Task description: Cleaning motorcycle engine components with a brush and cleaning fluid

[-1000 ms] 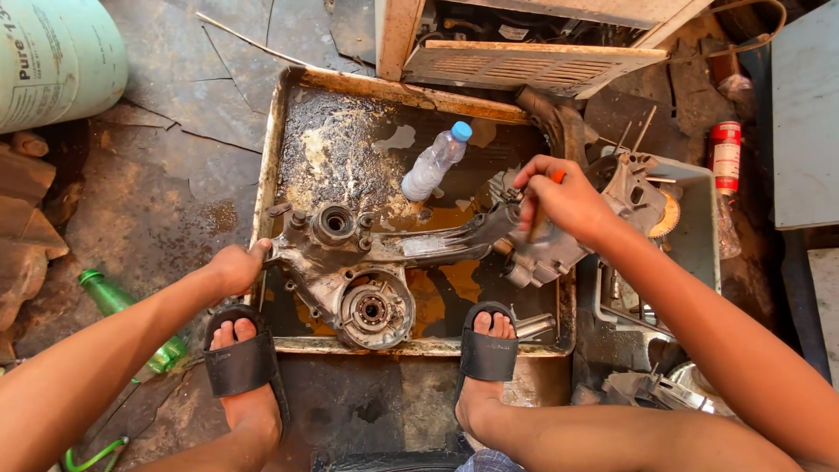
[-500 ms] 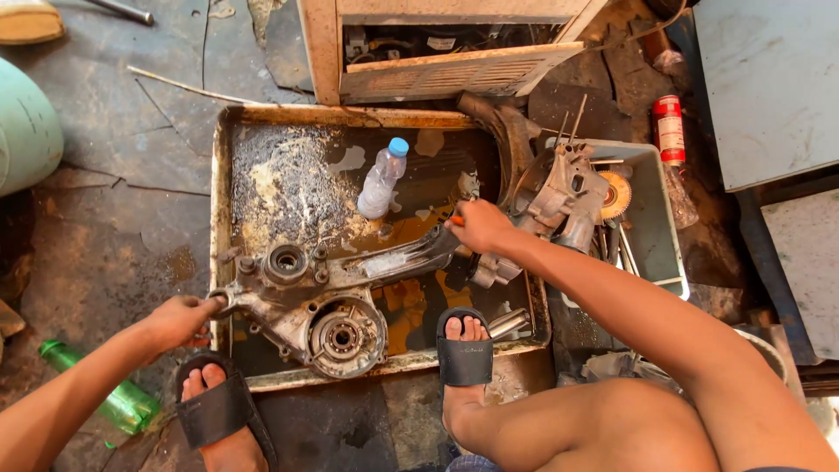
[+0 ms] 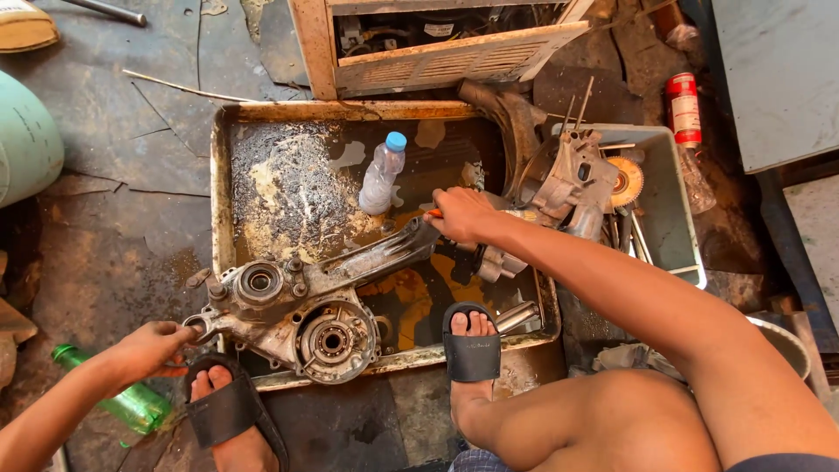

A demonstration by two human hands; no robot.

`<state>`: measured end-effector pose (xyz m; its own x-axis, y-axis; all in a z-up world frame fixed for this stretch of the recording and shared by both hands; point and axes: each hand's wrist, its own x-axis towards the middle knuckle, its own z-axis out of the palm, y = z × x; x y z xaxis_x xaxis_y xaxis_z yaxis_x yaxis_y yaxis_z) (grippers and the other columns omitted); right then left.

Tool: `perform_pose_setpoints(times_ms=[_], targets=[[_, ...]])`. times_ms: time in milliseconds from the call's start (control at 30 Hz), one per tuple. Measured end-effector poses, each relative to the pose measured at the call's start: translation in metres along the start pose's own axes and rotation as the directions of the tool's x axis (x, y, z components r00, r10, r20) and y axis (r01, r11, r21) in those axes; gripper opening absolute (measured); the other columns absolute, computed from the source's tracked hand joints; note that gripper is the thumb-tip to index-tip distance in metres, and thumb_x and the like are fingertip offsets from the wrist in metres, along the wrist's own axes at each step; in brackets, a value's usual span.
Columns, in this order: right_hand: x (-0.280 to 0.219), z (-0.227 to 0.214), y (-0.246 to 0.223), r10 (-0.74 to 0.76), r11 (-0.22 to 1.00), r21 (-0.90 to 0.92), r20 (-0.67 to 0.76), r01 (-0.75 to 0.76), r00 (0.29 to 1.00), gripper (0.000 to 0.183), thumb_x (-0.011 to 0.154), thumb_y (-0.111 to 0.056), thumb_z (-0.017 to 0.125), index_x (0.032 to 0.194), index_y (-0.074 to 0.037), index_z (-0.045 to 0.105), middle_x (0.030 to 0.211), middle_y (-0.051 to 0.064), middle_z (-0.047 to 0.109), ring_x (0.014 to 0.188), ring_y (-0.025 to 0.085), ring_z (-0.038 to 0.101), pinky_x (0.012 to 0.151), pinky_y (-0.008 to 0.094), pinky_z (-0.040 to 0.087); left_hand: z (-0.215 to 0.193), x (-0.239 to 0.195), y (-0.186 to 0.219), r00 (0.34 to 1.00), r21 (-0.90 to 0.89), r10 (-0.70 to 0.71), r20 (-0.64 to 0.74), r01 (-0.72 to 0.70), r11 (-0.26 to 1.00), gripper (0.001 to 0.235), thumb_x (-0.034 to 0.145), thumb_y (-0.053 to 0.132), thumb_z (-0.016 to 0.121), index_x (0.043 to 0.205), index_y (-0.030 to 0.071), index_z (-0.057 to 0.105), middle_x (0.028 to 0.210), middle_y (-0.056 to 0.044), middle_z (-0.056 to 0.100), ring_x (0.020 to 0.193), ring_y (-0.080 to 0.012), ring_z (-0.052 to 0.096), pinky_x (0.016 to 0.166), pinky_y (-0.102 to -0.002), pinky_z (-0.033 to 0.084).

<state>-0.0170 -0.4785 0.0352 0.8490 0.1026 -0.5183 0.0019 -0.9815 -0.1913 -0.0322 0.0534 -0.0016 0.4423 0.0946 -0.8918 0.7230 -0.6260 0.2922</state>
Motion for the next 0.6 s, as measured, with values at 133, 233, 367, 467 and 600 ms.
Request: perform_pose_setpoints(times_ms=[133, 233, 367, 467, 600], targets=[[-0.002, -0.001, -0.011, 0.020, 0.999, 0.050, -0.041, -0.018, 0.999, 0.037, 0.104, -0.043, 0.054, 0.107, -0.006, 0.055, 0.098, 0.022, 0.061, 0.083, 0.043, 0.059, 0.068, 0.054, 0.044, 0.003, -0.003, -0.001, 1.000, -0.035, -0.006, -0.005, 0.006, 0.999, 0.044, 0.102, 0.030, 0.061, 0.126, -0.006, 0.069, 0.125, -0.020, 0.073, 0.110, -0.0324, 0.057, 0.091, -0.050, 0.059], [-0.016, -0.011, -0.023, 0.023, 0.993, 0.115, 0.007, -0.024, 1.000, 0.031, 0.108, -0.039, 0.049, 0.114, -0.009, 0.045, 0.103, 0.024, 0.052, 0.081, 0.045, 0.054, 0.071, 0.055, 0.041, 0.010, 0.010, -0.011, 0.996, -0.072, 0.015, -0.091, -0.022, 0.997, 0.040, 0.103, 0.024, 0.060, 0.123, -0.009, 0.070, 0.108, -0.020, 0.070, 0.079, -0.0271, 0.046, 0.074, -0.050, 0.060], [-0.007, -0.011, -0.018, 0.046, 0.993, 0.112, -0.024, -0.043, 0.999, 0.031, 0.106, -0.037, 0.052, 0.118, -0.009, 0.045, 0.104, 0.025, 0.054, 0.081, 0.046, 0.057, 0.068, 0.056, 0.042, 0.010, 0.013, -0.011, 0.995, -0.127, -0.001, -0.102, -0.012, 0.992, 0.036, 0.101, 0.022, 0.060, 0.117, -0.008, 0.070, 0.101, -0.021, 0.067, 0.079, -0.0263, 0.049, 0.074, -0.048, 0.059], [0.005, -0.009, -0.015, 0.058, 0.992, 0.117, -0.036, -0.054, 0.998, 0.031, 0.106, -0.036, 0.054, 0.119, -0.009, 0.047, 0.106, 0.025, 0.055, 0.084, 0.046, 0.057, 0.070, 0.056, 0.043, 0.010, 0.000, -0.009, 0.996, -0.149, -0.007, -0.093, -0.006, 0.989, 0.034, 0.098, 0.024, 0.062, 0.105, -0.008, 0.071, 0.089, -0.020, 0.068, 0.068, -0.0247, 0.050, 0.067, -0.044, 0.055], [0.024, -0.011, -0.003, 0.073, 0.986, 0.151, -0.020, -0.069, 0.997, 0.031, 0.105, -0.033, 0.055, 0.122, -0.008, 0.052, 0.112, 0.022, 0.057, 0.091, 0.042, 0.057, 0.074, 0.054, 0.044, 0.012, -0.021, 0.006, 0.991, -0.123, -0.024, -0.129, 0.008, 0.992, 0.040, 0.098, 0.029, 0.065, 0.100, -0.010, 0.071, 0.092, -0.023, 0.071, 0.064, -0.0259, 0.049, 0.060, -0.039, 0.047]])
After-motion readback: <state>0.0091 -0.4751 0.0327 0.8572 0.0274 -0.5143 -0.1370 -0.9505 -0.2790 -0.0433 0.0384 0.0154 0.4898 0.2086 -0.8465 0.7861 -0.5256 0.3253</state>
